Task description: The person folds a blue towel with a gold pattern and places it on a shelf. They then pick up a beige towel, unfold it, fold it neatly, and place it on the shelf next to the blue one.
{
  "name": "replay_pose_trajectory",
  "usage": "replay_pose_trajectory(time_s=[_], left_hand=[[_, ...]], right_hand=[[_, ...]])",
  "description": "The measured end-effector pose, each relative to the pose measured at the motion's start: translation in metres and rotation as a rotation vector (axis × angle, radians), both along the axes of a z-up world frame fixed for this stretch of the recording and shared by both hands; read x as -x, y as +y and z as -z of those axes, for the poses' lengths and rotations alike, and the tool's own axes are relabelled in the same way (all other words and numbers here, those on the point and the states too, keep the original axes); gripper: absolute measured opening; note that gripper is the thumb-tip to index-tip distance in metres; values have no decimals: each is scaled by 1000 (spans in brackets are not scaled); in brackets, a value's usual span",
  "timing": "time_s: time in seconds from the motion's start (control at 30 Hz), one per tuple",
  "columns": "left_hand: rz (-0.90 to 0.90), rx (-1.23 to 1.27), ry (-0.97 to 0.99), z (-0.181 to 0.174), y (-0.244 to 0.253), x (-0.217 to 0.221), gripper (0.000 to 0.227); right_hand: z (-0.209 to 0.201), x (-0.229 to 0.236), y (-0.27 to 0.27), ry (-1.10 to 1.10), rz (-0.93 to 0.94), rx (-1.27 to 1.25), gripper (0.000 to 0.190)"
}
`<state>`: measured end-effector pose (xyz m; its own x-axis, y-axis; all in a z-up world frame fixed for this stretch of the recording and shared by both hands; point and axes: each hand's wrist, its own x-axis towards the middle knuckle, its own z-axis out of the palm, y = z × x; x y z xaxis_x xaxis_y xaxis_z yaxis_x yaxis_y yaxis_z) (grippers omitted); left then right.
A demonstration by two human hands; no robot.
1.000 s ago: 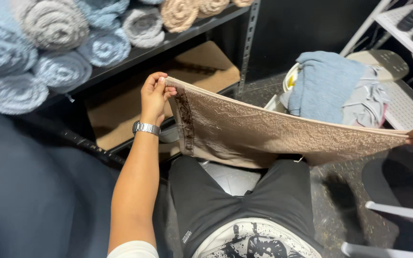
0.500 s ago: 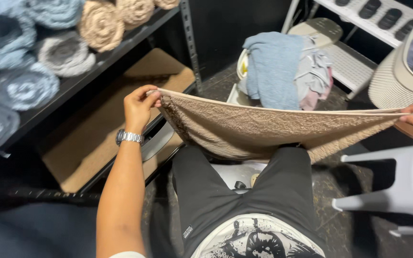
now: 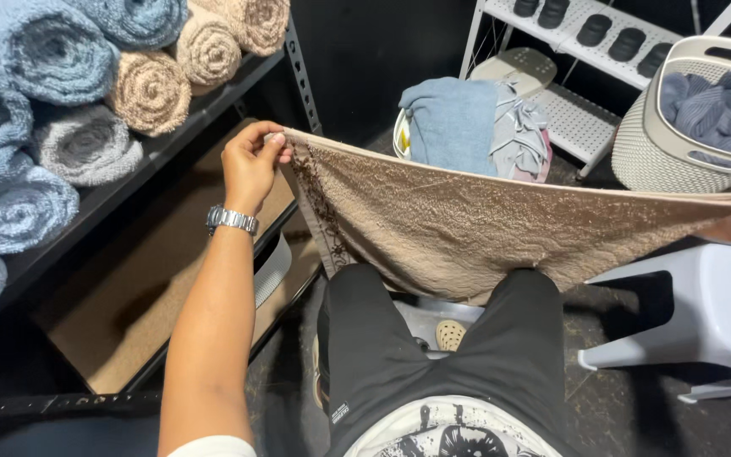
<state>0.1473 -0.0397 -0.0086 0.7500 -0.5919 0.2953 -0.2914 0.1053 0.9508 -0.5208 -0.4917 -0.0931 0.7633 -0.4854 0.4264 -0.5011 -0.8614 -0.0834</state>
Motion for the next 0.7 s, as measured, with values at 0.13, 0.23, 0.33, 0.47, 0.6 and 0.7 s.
replay_pose_trajectory(time_s=[0.13, 0.23, 0.33, 0.47, 0.6, 0.7], left_hand=[[-2, 18, -62, -12, -9, -2, 10], [-25, -17, -84, -10, -9, -8, 11], [-79, -41, -39, -3, -7, -17, 11], [-20, -17, 20, 11, -1, -20, 10], [101, -9, 74, 18, -4, -18, 8], [124, -11, 59, 15, -8, -17, 8]], right_hand=[[2, -10, 12, 95, -61, 101, 29], [7, -9, 49, 127, -63, -168, 13], [9, -15, 95, 138, 305, -436, 37], [16, -29, 128, 530, 536, -487, 39], [-2, -57, 159, 627, 778, -380, 27], [13, -49, 142, 518, 812, -283, 54]])
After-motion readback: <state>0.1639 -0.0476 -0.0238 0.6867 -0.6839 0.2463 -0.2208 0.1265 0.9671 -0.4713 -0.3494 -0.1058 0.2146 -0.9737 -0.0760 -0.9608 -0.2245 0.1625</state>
